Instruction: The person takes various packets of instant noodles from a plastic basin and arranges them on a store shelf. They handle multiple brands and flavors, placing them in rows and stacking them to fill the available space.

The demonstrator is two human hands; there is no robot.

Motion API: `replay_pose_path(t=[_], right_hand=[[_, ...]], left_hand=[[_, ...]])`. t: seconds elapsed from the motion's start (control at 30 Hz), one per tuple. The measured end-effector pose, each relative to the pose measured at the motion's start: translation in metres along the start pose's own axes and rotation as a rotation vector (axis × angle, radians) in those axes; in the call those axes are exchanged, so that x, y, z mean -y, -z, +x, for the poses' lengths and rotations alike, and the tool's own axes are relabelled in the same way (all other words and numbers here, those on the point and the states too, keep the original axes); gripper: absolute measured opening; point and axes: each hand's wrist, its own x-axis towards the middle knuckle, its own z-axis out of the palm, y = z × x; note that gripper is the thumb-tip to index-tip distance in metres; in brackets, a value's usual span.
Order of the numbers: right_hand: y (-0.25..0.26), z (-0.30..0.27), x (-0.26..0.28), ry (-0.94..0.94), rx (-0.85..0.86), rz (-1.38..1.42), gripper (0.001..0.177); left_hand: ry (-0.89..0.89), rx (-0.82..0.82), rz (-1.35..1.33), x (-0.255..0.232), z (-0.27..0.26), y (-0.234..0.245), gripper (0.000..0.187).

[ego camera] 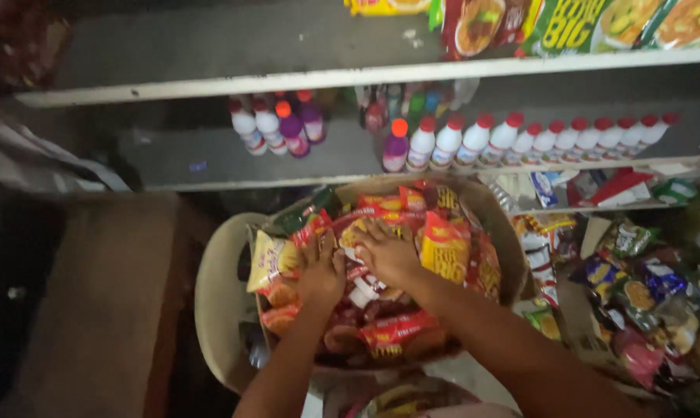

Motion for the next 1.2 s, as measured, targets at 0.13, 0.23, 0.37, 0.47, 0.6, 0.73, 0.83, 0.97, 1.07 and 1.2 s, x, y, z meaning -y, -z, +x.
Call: replay_pose_path(t=[0.13, 0.23, 0.37, 0.47, 0.6, 0.73, 0.83, 0.97, 1.07, 1.2], right_hand=[[0.007, 0.017, 0.004, -0.053, 0.055, 0.021, 0.050], [0.013, 0.028, 0.006, -0.127, 0.177, 0.062, 0.050], [0.020, 0.024, 0.010, -0.136, 0.200, 0.055, 0.054], [0.029, 0.020, 0.009, -0.148, 0.216, 0.097, 0.054], [0.028, 0.023, -0.013, -0.024, -0.121, 0.209, 0.056], [0.086, 0.041, -0.044, 0.078, -0.673, 0.394, 0.038], [0.161, 0.051, -0.066, 0.014, -0.846, 0.406, 0.036], [0.217, 0.073, -0.118, 0.045, -1.049, 0.210, 0.046], [0.224, 0.090, -0.160, -0.050, -1.006, 0.117, 0.067], [0.193, 0.118, -0.224, -0.058, -0.955, 0.007, 0.093]], left_hand=[[0.083, 0.125, 0.015, -0.014, 0.014, 0.027, 0.065], [0.060, 0.131, 0.007, -0.011, 0.029, 0.025, 0.066], [0.124, 0.263, -0.024, -0.013, 0.027, 0.028, 0.071], [0.114, 0.240, -0.032, -0.007, 0.032, 0.017, 0.069], [-0.109, -0.135, 0.148, -0.037, 0.023, 0.059, 0.055], [-0.472, -0.289, -0.312, -0.097, 0.040, 0.113, 0.045], [-0.810, -0.522, -0.317, -0.150, 0.073, 0.130, 0.042], [-0.858, -0.481, -0.420, -0.230, 0.104, 0.165, 0.046], [-0.833, -0.456, -0.409, -0.275, 0.139, 0.165, 0.057], [-0.686, -0.458, -0.448, -0.318, 0.194, 0.142, 0.073]])
